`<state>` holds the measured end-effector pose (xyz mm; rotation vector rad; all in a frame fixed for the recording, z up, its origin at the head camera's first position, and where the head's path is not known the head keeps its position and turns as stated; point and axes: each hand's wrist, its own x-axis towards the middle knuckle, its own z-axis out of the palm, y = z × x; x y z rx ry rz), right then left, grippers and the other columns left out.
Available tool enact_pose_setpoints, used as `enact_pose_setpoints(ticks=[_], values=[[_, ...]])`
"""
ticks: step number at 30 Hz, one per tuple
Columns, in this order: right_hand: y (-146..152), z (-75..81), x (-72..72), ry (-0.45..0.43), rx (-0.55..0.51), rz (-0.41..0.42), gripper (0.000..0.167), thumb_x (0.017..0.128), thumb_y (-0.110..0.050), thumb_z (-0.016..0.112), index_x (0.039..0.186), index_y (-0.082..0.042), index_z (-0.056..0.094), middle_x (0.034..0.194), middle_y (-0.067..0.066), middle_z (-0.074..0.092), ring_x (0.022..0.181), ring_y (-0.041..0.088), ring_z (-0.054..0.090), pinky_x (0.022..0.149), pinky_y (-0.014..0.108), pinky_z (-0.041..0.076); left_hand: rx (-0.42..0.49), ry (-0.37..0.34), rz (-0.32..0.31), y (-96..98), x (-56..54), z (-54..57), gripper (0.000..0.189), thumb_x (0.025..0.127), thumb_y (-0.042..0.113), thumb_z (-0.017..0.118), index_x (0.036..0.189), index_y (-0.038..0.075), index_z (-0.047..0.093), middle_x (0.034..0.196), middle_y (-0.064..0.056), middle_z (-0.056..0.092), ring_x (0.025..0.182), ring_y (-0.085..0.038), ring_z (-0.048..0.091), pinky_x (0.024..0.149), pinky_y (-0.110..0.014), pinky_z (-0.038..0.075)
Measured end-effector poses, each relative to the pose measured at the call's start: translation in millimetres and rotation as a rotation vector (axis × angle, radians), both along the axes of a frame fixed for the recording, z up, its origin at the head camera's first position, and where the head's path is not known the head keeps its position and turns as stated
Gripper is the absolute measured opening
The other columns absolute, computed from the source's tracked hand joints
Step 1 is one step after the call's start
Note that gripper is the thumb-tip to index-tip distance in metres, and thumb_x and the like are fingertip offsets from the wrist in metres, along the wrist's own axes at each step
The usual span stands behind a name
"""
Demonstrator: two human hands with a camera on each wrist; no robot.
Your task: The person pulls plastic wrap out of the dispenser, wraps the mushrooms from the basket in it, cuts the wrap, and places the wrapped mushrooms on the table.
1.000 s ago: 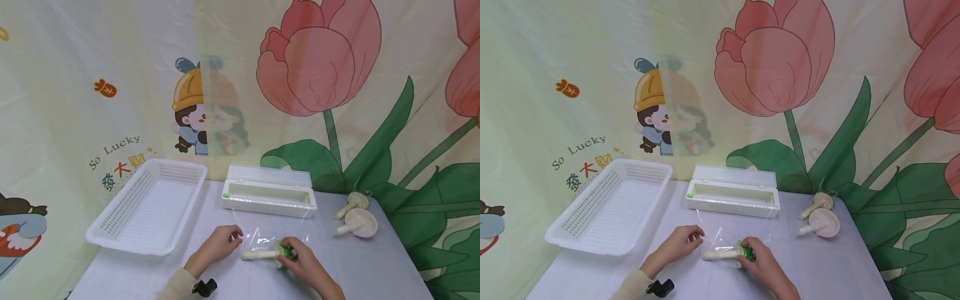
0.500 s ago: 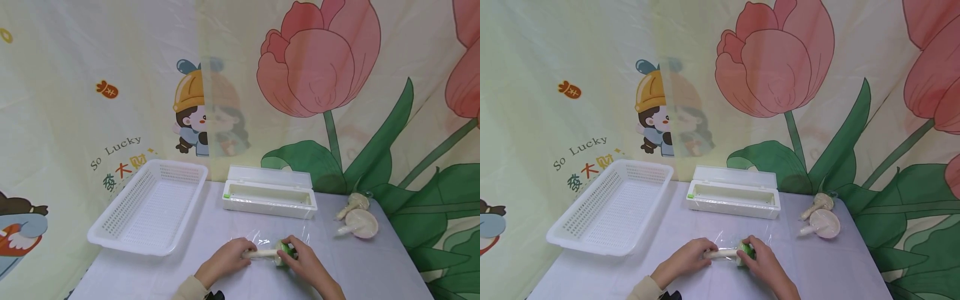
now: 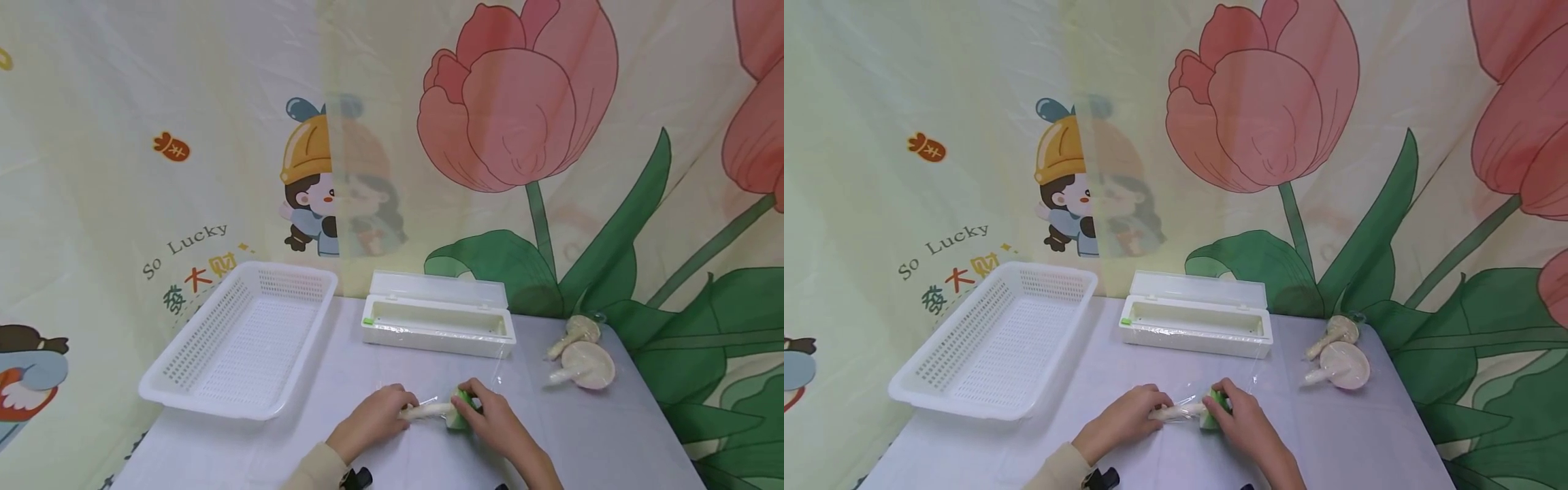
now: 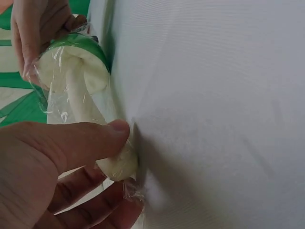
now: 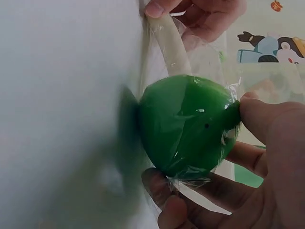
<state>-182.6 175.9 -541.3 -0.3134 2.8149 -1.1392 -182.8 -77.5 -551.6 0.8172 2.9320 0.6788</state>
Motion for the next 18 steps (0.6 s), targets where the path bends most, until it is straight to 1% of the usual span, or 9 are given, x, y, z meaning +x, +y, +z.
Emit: enact_pose_setpoints(ticks=[4, 6, 8, 11, 13, 15, 18], values=[[2, 5.0, -8.8, -0.039, 0.018, -0.016, 0.025, 0.101, -0.037, 0.066, 0.116, -0.018, 0.069, 0.110, 0.004, 0.074, 0.090, 0.014, 0.067, 0.072, 0.035, 0.056, -0.006, -0.009, 0.012, 0.4, -3.5, 1.9, 0.024, 0.078, 0.011, 0.084, 0.100, 0.016, 0.076, 0.083, 0.008, 0.066, 0.076, -0.003, 0.054, 0.070, -0.023, 0.049], [5, 8.4, -12.0, -0.045, 0.028, -0.018, 0.021, 0.101, -0.031, 0.066, 0.116, -0.016, 0.070, 0.106, 0.003, 0.073, 0.084, 0.011, 0.064, 0.069, 0.032, 0.054, -0.008, -0.030, 0.018, 0.7, -5.0, 3.0, 0.022, 0.078, 0.011, 0.084, 0.098, 0.017, 0.076, 0.081, 0.010, 0.065, 0.075, -0.003, 0.053, 0.069, -0.023, 0.048], [8, 11.4, -14.7, -0.035, 0.032, -0.008, 0.018, 0.100, -0.020, 0.067, 0.116, -0.012, 0.071, 0.101, 0.003, 0.072, 0.079, 0.010, 0.061, 0.067, 0.028, 0.052, -0.017, -0.053, 0.016, 0.7, -6.3, 4.0, 0.020, 0.079, 0.011, 0.083, 0.097, 0.017, 0.077, 0.080, 0.011, 0.065, 0.075, -0.002, 0.053, 0.069, -0.023, 0.048], [13, 14.3, -18.2, 0.027, 0.036, 0.011, 0.021, 0.095, -0.003, 0.069, 0.116, -0.009, 0.071, 0.097, 0.003, 0.071, 0.074, 0.009, 0.059, 0.064, 0.025, 0.050, -0.028, -0.085, 0.015, 0.0, -7.8, 6.7, 0.018, 0.081, 0.011, 0.082, 0.097, 0.017, 0.078, 0.080, 0.010, 0.066, 0.073, -0.002, 0.052, 0.068, -0.023, 0.048], [15, 14.8, -19.6, 0.093, 0.044, 0.015, 0.026, 0.092, 0.002, 0.071, 0.116, -0.007, 0.071, 0.098, 0.005, 0.072, 0.077, 0.011, 0.061, 0.068, 0.027, 0.052, -0.034, -0.105, 0.015, -0.3, -8.7, 8.8, 0.018, 0.082, 0.011, 0.082, 0.099, 0.016, 0.080, 0.081, 0.010, 0.067, 0.072, -0.002, 0.052, 0.067, -0.023, 0.048], [16, 14.4, -20.0, 0.165, 0.053, 0.000, 0.027, 0.091, 0.004, 0.072, 0.115, -0.008, 0.071, 0.103, 0.005, 0.073, 0.084, 0.013, 0.064, 0.074, 0.031, 0.054, -0.037, -0.123, 0.015, -0.1, -9.9, 10.5, 0.019, 0.082, 0.010, 0.081, 0.100, 0.015, 0.080, 0.082, 0.010, 0.068, 0.072, -0.002, 0.052, 0.067, -0.023, 0.048], [18, 13.5, -16.9, 0.247, 0.044, -0.022, 0.022, 0.092, -0.001, 0.073, 0.111, -0.012, 0.073, 0.107, 0.000, 0.073, 0.096, 0.015, 0.066, 0.081, 0.035, 0.057, -0.032, -0.146, 0.014, 0.6, -11.6, 11.1, 0.020, 0.081, 0.009, 0.080, 0.100, 0.015, 0.081, 0.083, 0.010, 0.068, 0.071, -0.002, 0.050, 0.067, -0.022, 0.046]])
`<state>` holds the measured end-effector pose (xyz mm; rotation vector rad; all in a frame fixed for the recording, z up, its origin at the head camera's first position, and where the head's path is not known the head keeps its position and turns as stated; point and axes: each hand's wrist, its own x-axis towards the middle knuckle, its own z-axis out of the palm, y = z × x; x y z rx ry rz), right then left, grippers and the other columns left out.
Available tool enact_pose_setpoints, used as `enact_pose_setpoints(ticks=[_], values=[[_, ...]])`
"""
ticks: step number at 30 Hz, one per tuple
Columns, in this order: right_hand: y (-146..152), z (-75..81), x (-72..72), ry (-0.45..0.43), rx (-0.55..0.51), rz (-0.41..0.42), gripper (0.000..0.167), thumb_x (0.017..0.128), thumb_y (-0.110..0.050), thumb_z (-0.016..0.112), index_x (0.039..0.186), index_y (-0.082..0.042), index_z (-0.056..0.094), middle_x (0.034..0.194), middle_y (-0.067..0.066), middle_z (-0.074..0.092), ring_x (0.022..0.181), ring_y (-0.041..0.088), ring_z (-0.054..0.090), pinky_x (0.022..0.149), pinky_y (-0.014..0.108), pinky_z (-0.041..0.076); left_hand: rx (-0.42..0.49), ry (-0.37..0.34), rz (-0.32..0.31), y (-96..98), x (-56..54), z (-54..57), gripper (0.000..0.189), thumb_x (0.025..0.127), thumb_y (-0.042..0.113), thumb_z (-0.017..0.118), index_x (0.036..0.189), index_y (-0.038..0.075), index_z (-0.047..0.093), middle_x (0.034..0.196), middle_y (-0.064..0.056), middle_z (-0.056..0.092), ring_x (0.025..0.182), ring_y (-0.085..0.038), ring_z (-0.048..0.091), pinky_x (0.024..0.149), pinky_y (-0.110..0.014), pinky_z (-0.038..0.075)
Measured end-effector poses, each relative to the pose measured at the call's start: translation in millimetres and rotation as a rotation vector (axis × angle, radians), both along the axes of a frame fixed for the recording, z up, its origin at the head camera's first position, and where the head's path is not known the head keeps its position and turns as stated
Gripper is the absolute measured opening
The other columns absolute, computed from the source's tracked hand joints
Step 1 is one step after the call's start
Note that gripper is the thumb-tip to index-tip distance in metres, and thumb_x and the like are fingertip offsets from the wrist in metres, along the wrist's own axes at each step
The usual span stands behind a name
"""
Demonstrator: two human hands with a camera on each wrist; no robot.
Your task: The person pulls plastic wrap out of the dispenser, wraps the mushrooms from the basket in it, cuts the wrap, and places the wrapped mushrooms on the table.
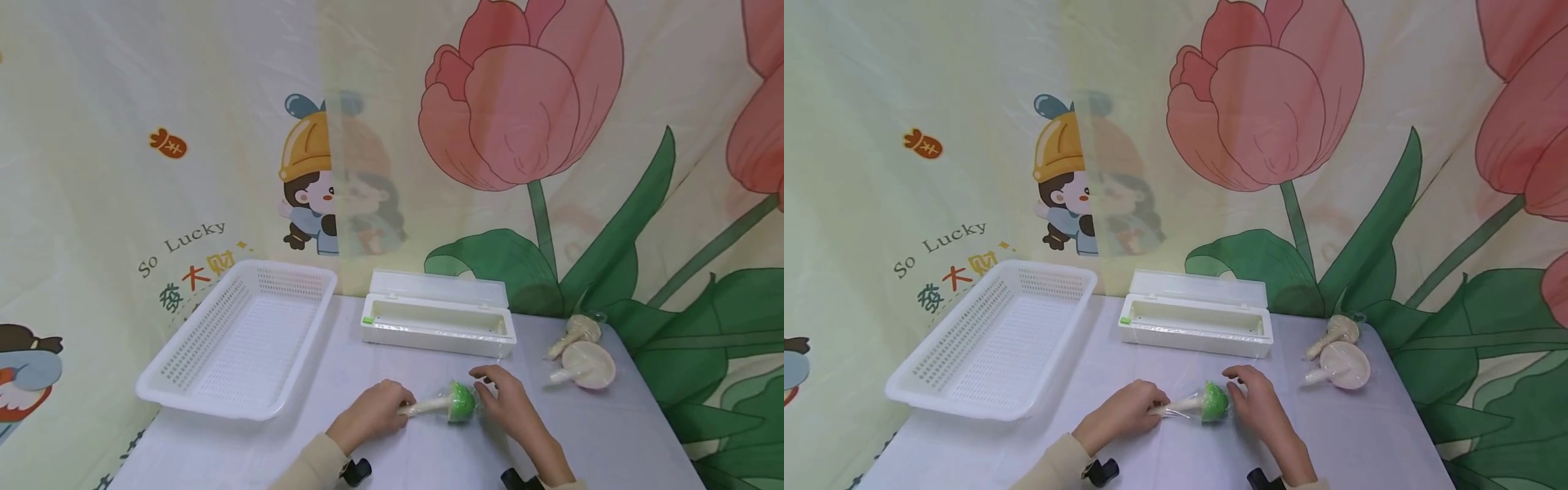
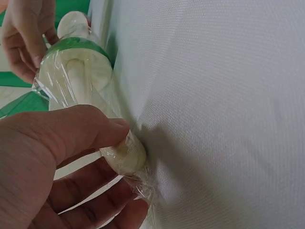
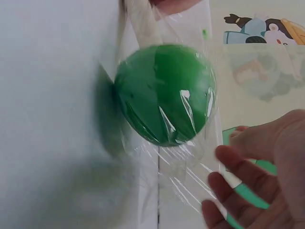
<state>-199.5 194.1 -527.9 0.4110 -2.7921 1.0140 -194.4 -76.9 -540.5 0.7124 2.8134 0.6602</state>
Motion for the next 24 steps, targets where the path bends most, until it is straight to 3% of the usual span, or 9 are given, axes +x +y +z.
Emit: enact_pose_setpoints(ticks=[3, 5, 10, 14, 17, 21, 24], values=[[1, -1.3, 4.6, 0.035, -0.057, 0.040, 0.019, 0.092, -0.005, 0.074, 0.108, -0.016, 0.074, 0.107, -0.008, 0.073, 0.098, 0.013, 0.066, 0.079, 0.034, 0.057, 0.008, -0.002, -0.002, 0.8, -1.4, 0.3, 0.020, 0.079, 0.007, 0.080, 0.099, 0.013, 0.081, 0.082, 0.009, 0.064, 0.071, -0.003, 0.049, 0.066, -0.021, 0.045], [2, -3.3, 7.1, 0.049, -0.086, 0.114, 0.021, 0.092, -0.007, 0.076, 0.110, -0.017, 0.074, 0.109, -0.009, 0.072, 0.100, 0.014, 0.067, 0.077, 0.032, 0.057, 0.011, 0.001, -0.002, 1.3, -2.1, 0.4, 0.021, 0.078, 0.006, 0.080, 0.098, 0.012, 0.081, 0.081, 0.009, 0.061, 0.070, -0.003, 0.048, 0.065, -0.021, 0.045], [2, -11.4, 10.1, 0.052, -0.082, 0.277, 0.034, 0.090, -0.015, 0.079, 0.122, -0.016, 0.069, 0.126, 0.003, 0.069, 0.114, 0.026, 0.066, 0.079, 0.034, 0.058, 0.018, 0.019, -0.009, 0.8, -2.5, -0.2, 0.023, 0.077, 0.006, 0.079, 0.099, 0.011, 0.081, 0.079, 0.007, 0.059, 0.068, -0.004, 0.046, 0.062, -0.020, 0.043], [0, -14.9, 11.7, 0.011, -0.060, 0.288, 0.052, 0.087, -0.018, 0.083, 0.134, -0.011, 0.061, 0.137, 0.011, 0.064, 0.124, 0.033, 0.062, 0.090, 0.043, 0.058, 0.052, 0.052, 0.006, -0.2, -2.3, -1.9, 0.030, 0.079, 0.007, 0.079, 0.109, 0.009, 0.076, 0.081, 0.007, 0.062, 0.070, -0.003, 0.048, 0.063, -0.020, 0.045], [-2, -17.0, 11.3, 0.016, -0.049, 0.284, 0.061, 0.084, -0.014, 0.085, 0.137, -0.006, 0.057, 0.138, 0.012, 0.062, 0.126, 0.036, 0.060, 0.097, 0.047, 0.055, 0.085, 0.067, 0.023, -1.0, -3.2, -4.6, 0.028, 0.080, 0.007, 0.079, 0.107, 0.012, 0.072, 0.081, 0.008, 0.062, 0.070, -0.002, 0.049, 0.064, -0.021, 0.046], [-7, -20.3, 7.5, 0.100, -0.027, 0.267, 0.055, 0.083, -0.010, 0.083, 0.133, -0.002, 0.060, 0.131, 0.012, 0.066, 0.122, 0.033, 0.062, 0.099, 0.049, 0.053, 0.100, 0.077, 0.011, -2.0, -3.1, -7.1, 0.028, 0.077, 0.010, 0.084, 0.100, 0.015, 0.070, 0.084, 0.009, 0.063, 0.072, -0.001, 0.050, 0.066, -0.021, 0.048], [-13, -21.2, 1.4, 0.102, 0.007, 0.221, 0.050, 0.085, -0.009, 0.080, 0.131, -0.001, 0.062, 0.127, 0.013, 0.068, 0.119, 0.031, 0.064, 0.100, 0.050, 0.052, 0.090, 0.076, 0.020, -2.7, -1.9, -7.0, 0.038, 0.073, 0.014, 0.089, 0.105, 0.016, 0.070, 0.089, 0.006, 0.063, 0.074, -0.002, 0.050, 0.068, -0.021, 0.047]])
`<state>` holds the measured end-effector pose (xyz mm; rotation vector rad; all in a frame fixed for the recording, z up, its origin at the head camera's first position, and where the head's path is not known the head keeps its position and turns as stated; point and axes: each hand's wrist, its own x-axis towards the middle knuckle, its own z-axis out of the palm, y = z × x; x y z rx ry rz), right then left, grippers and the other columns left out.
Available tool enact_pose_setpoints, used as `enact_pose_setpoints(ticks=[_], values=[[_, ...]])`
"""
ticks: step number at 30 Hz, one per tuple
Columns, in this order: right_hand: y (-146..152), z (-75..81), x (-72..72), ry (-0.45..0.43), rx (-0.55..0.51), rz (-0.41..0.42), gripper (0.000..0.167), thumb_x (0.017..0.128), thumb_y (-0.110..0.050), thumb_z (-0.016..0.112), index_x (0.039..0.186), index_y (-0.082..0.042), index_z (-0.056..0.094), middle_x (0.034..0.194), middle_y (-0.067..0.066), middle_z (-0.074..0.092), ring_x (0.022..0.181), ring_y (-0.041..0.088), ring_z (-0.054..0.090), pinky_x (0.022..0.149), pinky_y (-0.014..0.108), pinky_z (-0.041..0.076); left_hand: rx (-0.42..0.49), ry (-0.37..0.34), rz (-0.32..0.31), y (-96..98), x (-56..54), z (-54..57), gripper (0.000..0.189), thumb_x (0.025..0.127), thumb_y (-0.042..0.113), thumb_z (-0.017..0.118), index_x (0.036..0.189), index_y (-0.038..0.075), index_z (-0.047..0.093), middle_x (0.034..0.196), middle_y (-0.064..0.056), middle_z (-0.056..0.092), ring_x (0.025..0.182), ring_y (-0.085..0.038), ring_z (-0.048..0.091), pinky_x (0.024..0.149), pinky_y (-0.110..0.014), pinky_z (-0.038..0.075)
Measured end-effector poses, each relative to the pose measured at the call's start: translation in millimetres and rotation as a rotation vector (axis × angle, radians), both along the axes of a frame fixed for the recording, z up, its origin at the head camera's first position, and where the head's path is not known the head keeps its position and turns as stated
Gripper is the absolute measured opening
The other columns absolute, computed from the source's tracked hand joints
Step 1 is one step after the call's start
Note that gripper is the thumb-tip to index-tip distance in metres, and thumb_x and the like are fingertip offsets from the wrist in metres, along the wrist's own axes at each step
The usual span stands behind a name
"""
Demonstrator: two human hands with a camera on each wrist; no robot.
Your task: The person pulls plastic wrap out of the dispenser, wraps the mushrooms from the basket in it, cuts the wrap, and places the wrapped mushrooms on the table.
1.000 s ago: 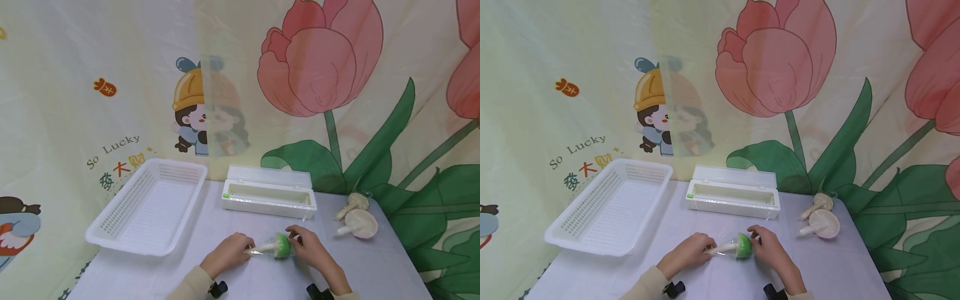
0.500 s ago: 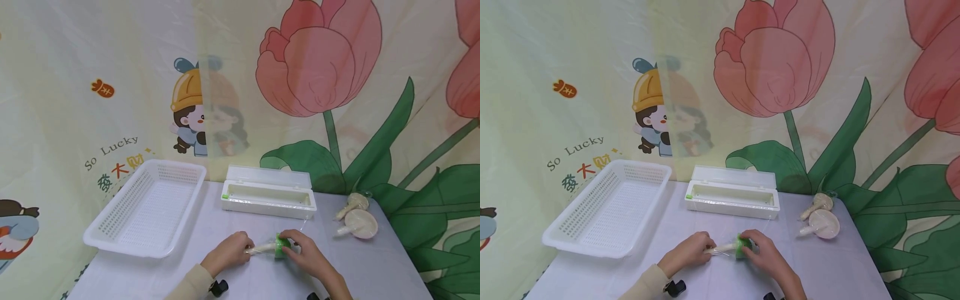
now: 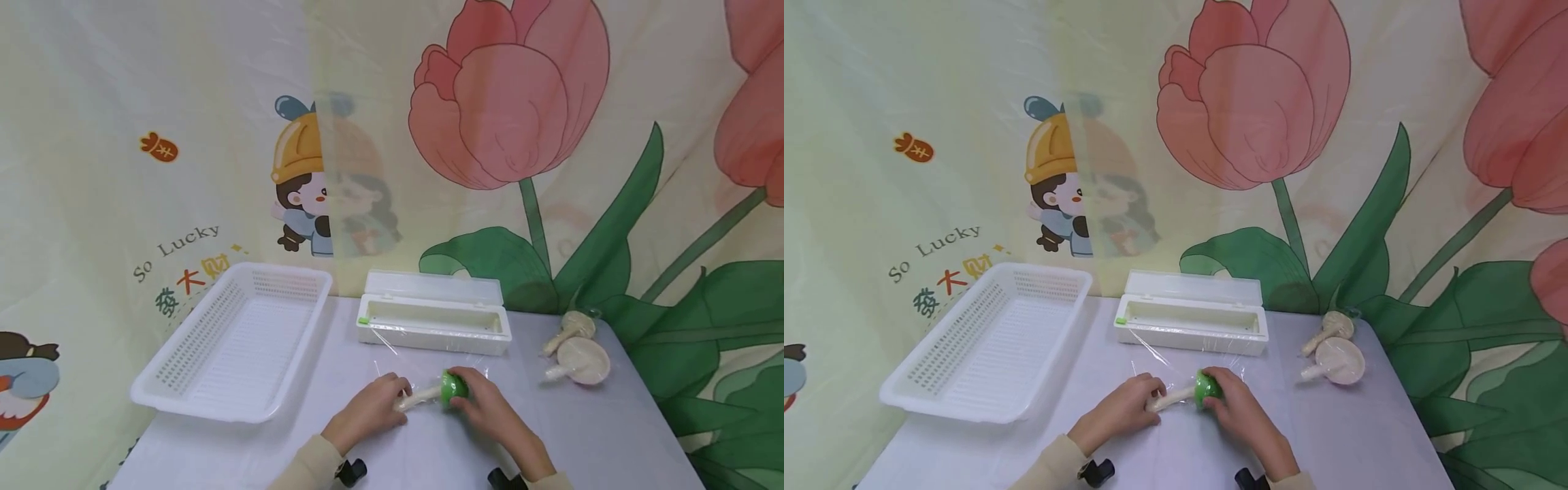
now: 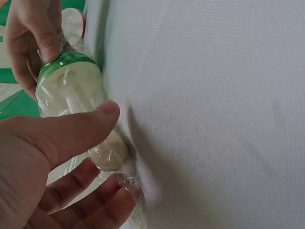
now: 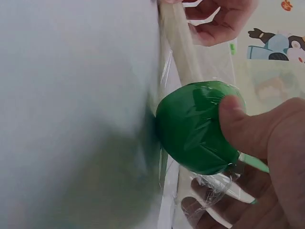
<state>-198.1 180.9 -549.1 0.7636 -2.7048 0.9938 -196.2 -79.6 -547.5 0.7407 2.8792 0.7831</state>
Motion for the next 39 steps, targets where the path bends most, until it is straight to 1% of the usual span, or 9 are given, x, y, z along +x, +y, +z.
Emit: enact_pose_setpoints(ticks=[5, 10, 14, 17, 20, 23, 28, 35, 39], values=[[-12, 0.7, -10.7, -0.108, 0.050, -0.073, 0.045, 0.092, -0.011, 0.075, 0.133, -0.001, 0.061, 0.127, 0.015, 0.067, 0.119, 0.032, 0.063, 0.102, 0.053, 0.050, -0.041, -0.007, 0.023, -3.2, -3.4, 0.9, 0.045, 0.072, 0.012, 0.091, 0.111, 0.015, 0.070, 0.090, 0.003, 0.062, 0.075, -0.004, 0.051, 0.068, -0.023, 0.048], [-18, -0.2, -20.8, -0.157, 0.060, -0.095, 0.042, 0.097, -0.014, 0.070, 0.135, 0.000, 0.060, 0.127, 0.018, 0.066, 0.118, 0.035, 0.062, 0.102, 0.055, 0.049, -0.052, 0.009, 0.039, -5.8, -11.2, 1.7, 0.045, 0.076, 0.009, 0.089, 0.115, 0.013, 0.066, 0.089, 0.002, 0.066, 0.076, -0.006, 0.055, 0.068, -0.025, 0.050], [-22, 0.1, -29.0, -0.173, 0.068, -0.095, 0.040, 0.098, -0.015, 0.068, 0.133, 0.004, 0.061, 0.123, 0.019, 0.068, 0.114, 0.033, 0.064, 0.099, 0.054, 0.051, -0.072, 0.034, 0.048, -6.5, -16.3, 0.2, 0.032, 0.079, 0.008, 0.085, 0.105, 0.013, 0.067, 0.086, 0.003, 0.068, 0.075, -0.006, 0.056, 0.068, -0.026, 0.051], [-25, 0.7, -32.8, -0.205, 0.060, -0.102, 0.036, 0.098, -0.015, 0.068, 0.128, 0.005, 0.062, 0.113, 0.015, 0.070, 0.101, 0.025, 0.064, 0.089, 0.048, 0.054, -0.077, 0.020, 0.035, -6.2, -17.9, -2.3, 0.020, 0.080, 0.006, 0.082, 0.094, 0.013, 0.070, 0.081, 0.006, 0.066, 0.071, -0.005, 0.053, 0.066, -0.025, 0.049], [-27, 1.2, -35.8, -0.225, 0.048, -0.130, 0.033, 0.097, -0.018, 0.070, 0.122, 0.003, 0.063, 0.102, 0.010, 0.069, 0.088, 0.017, 0.059, 0.078, 0.041, 0.052, -0.076, 0.005, 0.038, -5.9, -18.7, -3.8, 0.015, 0.081, 0.004, 0.079, 0.090, 0.013, 0.072, 0.078, 0.006, 0.066, 0.068, -0.004, 0.050, 0.063, -0.024, 0.047], [-28, 2.9, -38.3, -0.216, 0.052, -0.159, 0.033, 0.096, -0.022, 0.073, 0.119, 0.000, 0.063, 0.097, 0.007, 0.068, 0.083, 0.015, 0.057, 0.074, 0.038, 0.051, -0.075, 0.018, 0.051, -5.4, -20.4, -4.3, 0.014, 0.081, 0.003, 0.078, 0.089, 0.012, 0.072, 0.078, 0.004, 0.068, 0.067, -0.005, 0.050, 0.062, -0.025, 0.046], [-25, 6.3, -39.9, -0.209, 0.076, -0.212, 0.036, 0.093, -0.030, 0.076, 0.117, -0.005, 0.066, 0.101, 0.004, 0.069, 0.086, 0.014, 0.058, 0.076, 0.037, 0.051, -0.082, 0.051, 0.043, -4.5, -23.0, -7.5, 0.016, 0.080, 0.003, 0.077, 0.092, 0.013, 0.072, 0.080, 0.005, 0.068, 0.069, -0.005, 0.054, 0.063, -0.026, 0.048], [-23, 9.5, -44.0, -0.041, 0.093, -0.226, 0.033, 0.089, -0.026, 0.082, 0.113, -0.009, 0.068, 0.112, 0.005, 0.069, 0.106, 0.020, 0.064, 0.090, 0.040, 0.056, -0.066, 0.107, 0.045, -4.5, -27.6, -10.3, 0.019, 0.082, 0.005, 0.078, 0.097, 0.014, 0.071, 0.084, 0.005, 0.070, 0.074, -0.006, 0.058, 0.067, -0.028, 0.051], [-25, 12.4, -46.1, 0.037, 0.073, -0.212, 0.027, 0.087, -0.022, 0.084, 0.107, -0.010, 0.070, 0.110, 0.004, 0.067, 0.106, 0.022, 0.063, 0.090, 0.040, 0.056, -0.068, 0.121, 0.048, -3.8, -28.9, -8.4, 0.020, 0.082, 0.008, 0.080, 0.100, 0.014, 0.072, 0.088, 0.004, 0.071, 0.077, -0.007, 0.060, 0.068, -0.028, 0.052]])
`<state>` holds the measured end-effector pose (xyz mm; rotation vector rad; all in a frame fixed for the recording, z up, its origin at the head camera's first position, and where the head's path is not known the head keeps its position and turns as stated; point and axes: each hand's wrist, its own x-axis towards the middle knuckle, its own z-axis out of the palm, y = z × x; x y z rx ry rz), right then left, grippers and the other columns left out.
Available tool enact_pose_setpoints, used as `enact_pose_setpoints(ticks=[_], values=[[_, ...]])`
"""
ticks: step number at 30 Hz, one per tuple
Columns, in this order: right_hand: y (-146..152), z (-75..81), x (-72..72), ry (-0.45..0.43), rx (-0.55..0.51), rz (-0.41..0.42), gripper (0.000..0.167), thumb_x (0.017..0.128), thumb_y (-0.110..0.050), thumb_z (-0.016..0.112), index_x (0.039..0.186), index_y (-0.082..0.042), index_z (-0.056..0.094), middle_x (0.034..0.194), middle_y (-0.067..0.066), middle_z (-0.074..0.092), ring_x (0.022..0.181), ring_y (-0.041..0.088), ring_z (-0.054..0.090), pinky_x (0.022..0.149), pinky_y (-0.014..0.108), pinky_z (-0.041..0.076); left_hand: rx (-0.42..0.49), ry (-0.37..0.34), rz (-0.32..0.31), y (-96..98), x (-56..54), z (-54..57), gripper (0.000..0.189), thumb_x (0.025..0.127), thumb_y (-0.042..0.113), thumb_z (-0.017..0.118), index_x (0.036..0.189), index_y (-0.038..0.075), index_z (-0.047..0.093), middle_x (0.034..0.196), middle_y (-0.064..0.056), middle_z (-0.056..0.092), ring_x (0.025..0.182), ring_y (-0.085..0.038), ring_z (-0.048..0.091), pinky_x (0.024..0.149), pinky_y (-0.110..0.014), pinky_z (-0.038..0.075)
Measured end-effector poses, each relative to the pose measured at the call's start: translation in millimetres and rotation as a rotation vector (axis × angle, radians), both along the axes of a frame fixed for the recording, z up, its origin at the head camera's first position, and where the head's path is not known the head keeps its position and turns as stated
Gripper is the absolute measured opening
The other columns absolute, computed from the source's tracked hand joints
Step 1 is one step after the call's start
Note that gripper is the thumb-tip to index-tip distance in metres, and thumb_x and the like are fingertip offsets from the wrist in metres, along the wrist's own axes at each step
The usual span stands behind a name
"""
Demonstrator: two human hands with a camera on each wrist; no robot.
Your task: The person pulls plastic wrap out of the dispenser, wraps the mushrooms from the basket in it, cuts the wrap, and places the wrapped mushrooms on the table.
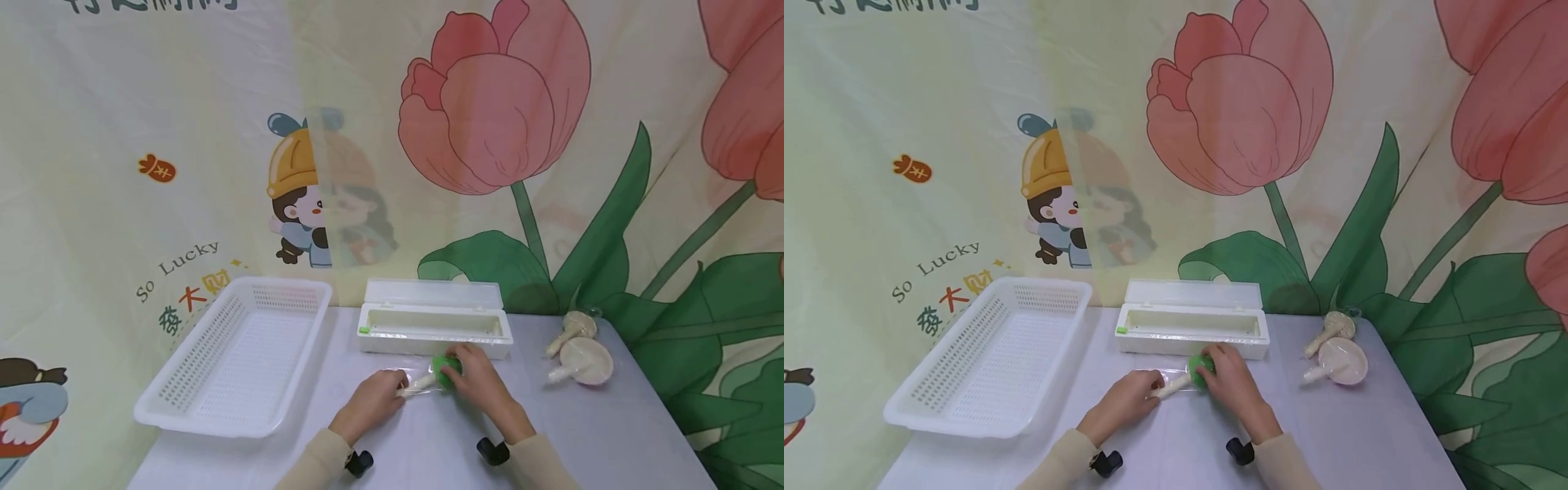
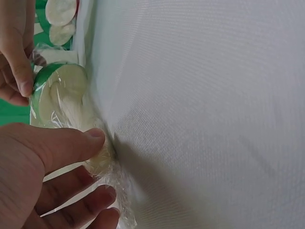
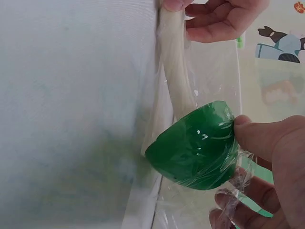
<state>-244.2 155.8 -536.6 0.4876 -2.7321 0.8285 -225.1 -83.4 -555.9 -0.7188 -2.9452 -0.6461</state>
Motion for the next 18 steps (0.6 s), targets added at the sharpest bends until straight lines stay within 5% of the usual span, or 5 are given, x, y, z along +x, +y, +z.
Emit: enact_pose_setpoints(ticks=[8, 18], values=[[-2, 5.0, -3.7, 0.075, 0.027, 0.032, 0.017, 0.084, -0.015, 0.086, 0.094, -0.014, 0.072, 0.101, 0.001, 0.066, 0.098, 0.020, 0.062, 0.084, 0.039, 0.055, -0.001, 0.050, 0.034, 1.1, -0.6, -0.2, 0.022, 0.082, 0.015, 0.083, 0.102, 0.016, 0.075, 0.091, 0.004, 0.066, 0.077, -0.007, 0.058, 0.067, -0.028, 0.052], [-4, 21.6, -12.8, -0.041, 0.009, 0.073, 0.021, 0.085, -0.004, 0.082, 0.103, -0.010, 0.074, 0.104, 0.002, 0.070, 0.102, 0.023, 0.064, 0.088, 0.040, 0.056, 0.018, 0.065, 0.065, -9.2, 3.1, 1.6, 0.020, 0.084, 0.014, 0.082, 0.102, 0.015, 0.074, 0.094, 0.002, 0.068, 0.085, -0.013, 0.062, 0.072, -0.032, 0.054]])
